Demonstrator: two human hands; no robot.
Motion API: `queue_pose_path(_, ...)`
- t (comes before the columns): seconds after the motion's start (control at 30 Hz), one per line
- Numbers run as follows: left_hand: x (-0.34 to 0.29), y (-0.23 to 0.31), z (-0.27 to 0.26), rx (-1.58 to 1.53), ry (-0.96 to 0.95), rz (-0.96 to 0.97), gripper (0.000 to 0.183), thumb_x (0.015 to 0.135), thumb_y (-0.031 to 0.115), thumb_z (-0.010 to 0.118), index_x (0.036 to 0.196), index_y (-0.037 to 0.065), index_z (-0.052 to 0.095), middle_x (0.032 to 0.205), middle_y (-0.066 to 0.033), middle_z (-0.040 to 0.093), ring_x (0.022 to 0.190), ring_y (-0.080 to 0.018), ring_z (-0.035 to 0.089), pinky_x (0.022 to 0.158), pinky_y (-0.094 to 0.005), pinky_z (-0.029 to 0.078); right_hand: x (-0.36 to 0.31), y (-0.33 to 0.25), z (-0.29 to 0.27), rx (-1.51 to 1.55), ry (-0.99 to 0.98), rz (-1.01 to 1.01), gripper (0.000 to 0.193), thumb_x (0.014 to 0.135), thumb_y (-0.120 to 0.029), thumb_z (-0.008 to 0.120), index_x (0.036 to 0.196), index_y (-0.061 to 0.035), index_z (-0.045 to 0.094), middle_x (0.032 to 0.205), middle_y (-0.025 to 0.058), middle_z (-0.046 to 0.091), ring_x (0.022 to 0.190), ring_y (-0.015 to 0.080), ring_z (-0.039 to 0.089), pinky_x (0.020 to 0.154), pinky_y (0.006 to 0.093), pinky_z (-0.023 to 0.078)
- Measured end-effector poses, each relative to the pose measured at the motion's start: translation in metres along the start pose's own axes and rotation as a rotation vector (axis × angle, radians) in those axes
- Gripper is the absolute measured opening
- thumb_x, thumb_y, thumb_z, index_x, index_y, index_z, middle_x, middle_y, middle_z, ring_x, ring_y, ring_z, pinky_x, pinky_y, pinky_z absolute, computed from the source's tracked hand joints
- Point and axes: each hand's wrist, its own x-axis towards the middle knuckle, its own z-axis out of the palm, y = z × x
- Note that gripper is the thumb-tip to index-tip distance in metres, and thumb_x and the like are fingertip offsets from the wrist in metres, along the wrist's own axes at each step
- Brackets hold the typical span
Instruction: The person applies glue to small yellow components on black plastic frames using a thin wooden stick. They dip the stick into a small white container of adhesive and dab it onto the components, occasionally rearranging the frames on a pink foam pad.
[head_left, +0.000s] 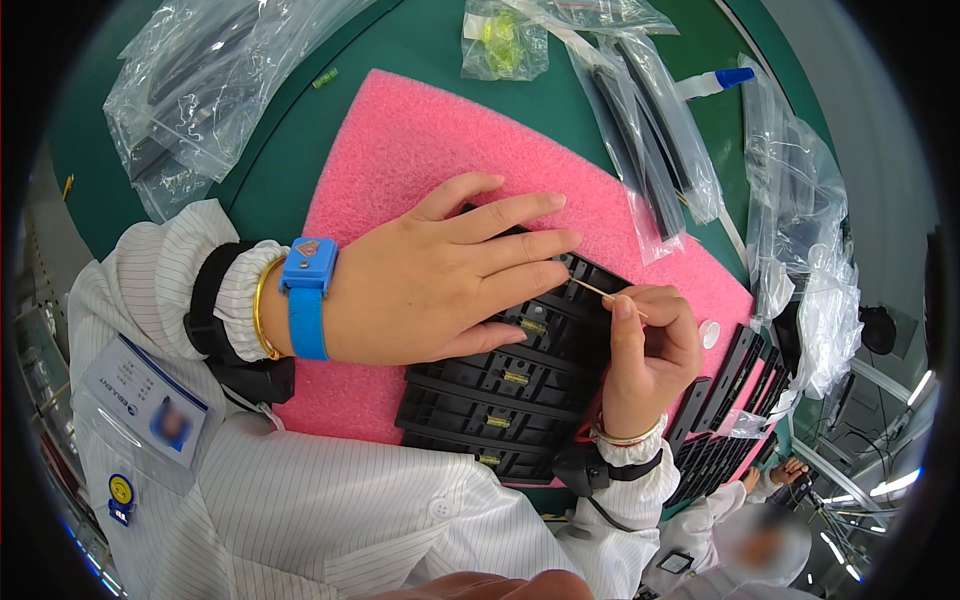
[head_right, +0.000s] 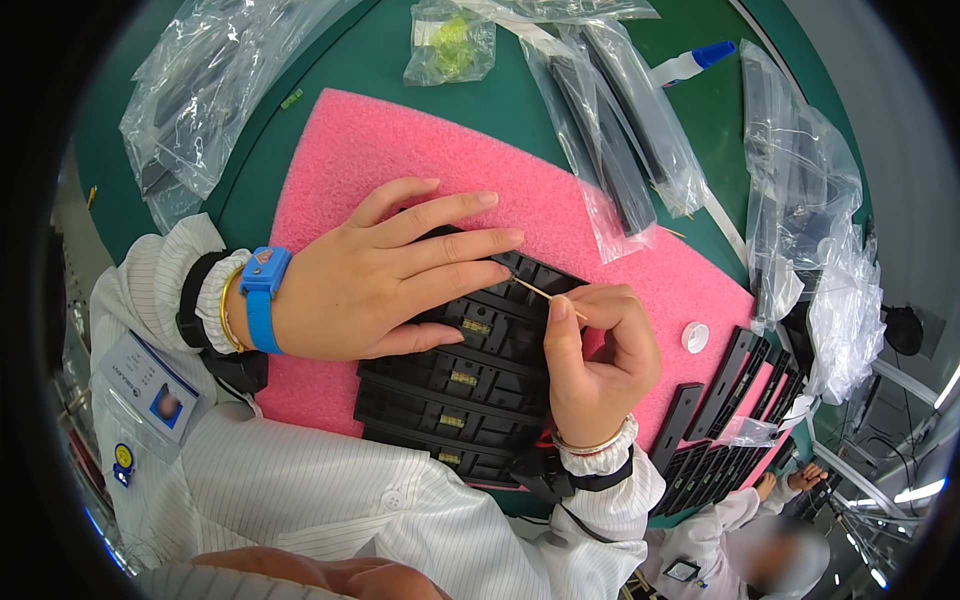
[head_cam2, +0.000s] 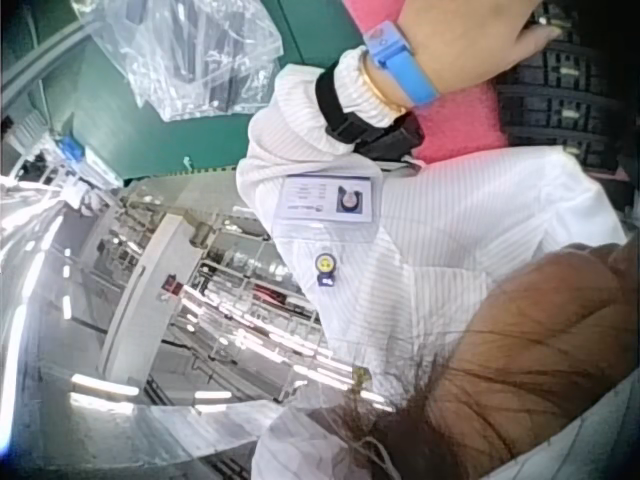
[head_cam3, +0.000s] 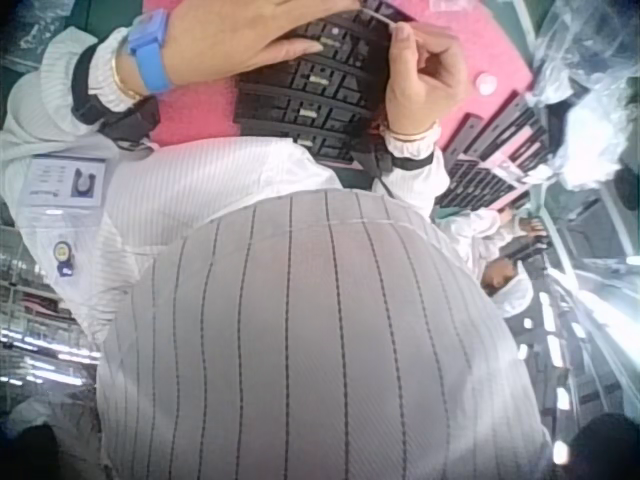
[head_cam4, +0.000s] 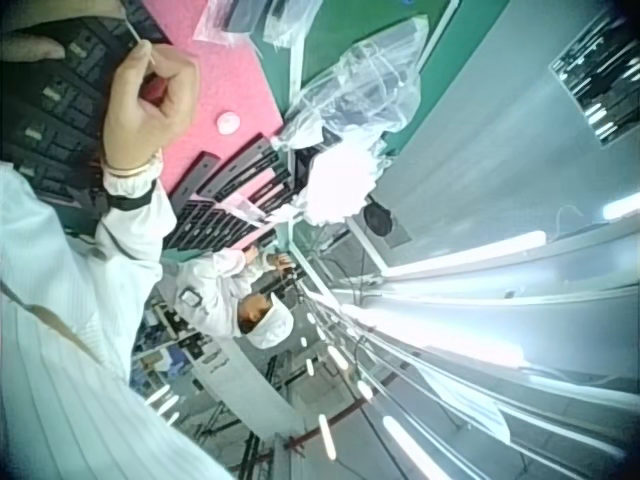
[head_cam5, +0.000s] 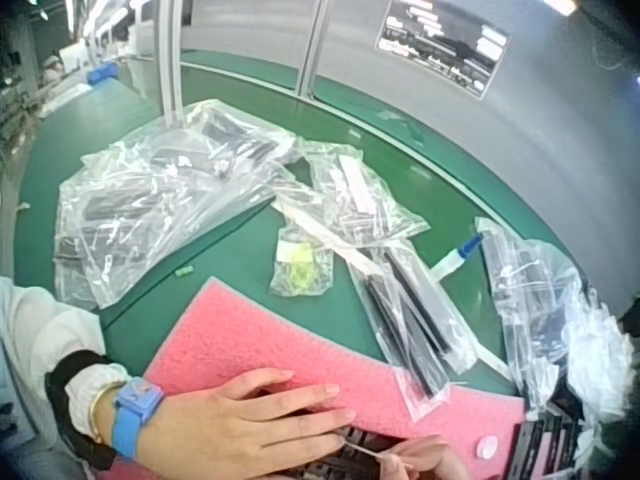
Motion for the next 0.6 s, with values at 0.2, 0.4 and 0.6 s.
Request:
queue_pose_path(0.2, 0.0000, 0.0000, 0.0006, -0.003, 0.011, 0.003, 0.060, 0.083, 0.027, 0.081, 0.136, 0.009, 0.061, 0.158, -0.0079, 0.052, 0.151, -0.0318, 0.041, 0.121, -0.0543, 0.031, -0.0001, 0.0002, 0.0000, 0.008, 0.002, -0.005, 0.014, 0.092, 0.008, 0.072, 0.089, 0.0015, 0.061, 0.088, 0.0106, 0.066, 0.078, 0.0157, 0.061, 0.072, 0.0272, 0.047)
queue_pose_path(0.4, -0.0003, -0.0002, 0.0010, 0.000, 0.012, 0.009, 0.058, 0.084, 0.027, 0.081, 0.136, 0.009, 0.061, 0.158, -0.0078, 0.052, 0.151, -0.0320, 0.041, 0.121, -0.0548, 0.030, -0.0006, 0.0005, 0.0012, 0.010, 0.018, -0.007, 0.014, 0.092, 0.008, 0.073, 0.089, 0.0014, 0.061, 0.088, 0.0105, 0.067, 0.077, 0.0147, 0.060, 0.071, 0.0263, 0.046)
queue_pose_path(0.6, 0.0000, -0.0007, 0.0007, 0.000, 0.012, 0.013, 0.058, 0.084, 0.027, 0.080, 0.136, 0.008, 0.061, 0.158, -0.0082, 0.051, 0.151, -0.0323, 0.041, 0.121, -0.0548, 0.030, -0.0003, 0.0015, 0.0017, 0.004, 0.030, -0.012, 0.014, 0.092, 0.008, 0.073, 0.088, 0.0015, 0.061, 0.088, 0.0103, 0.067, 0.077, 0.0143, 0.060, 0.071, 0.0261, 0.046)
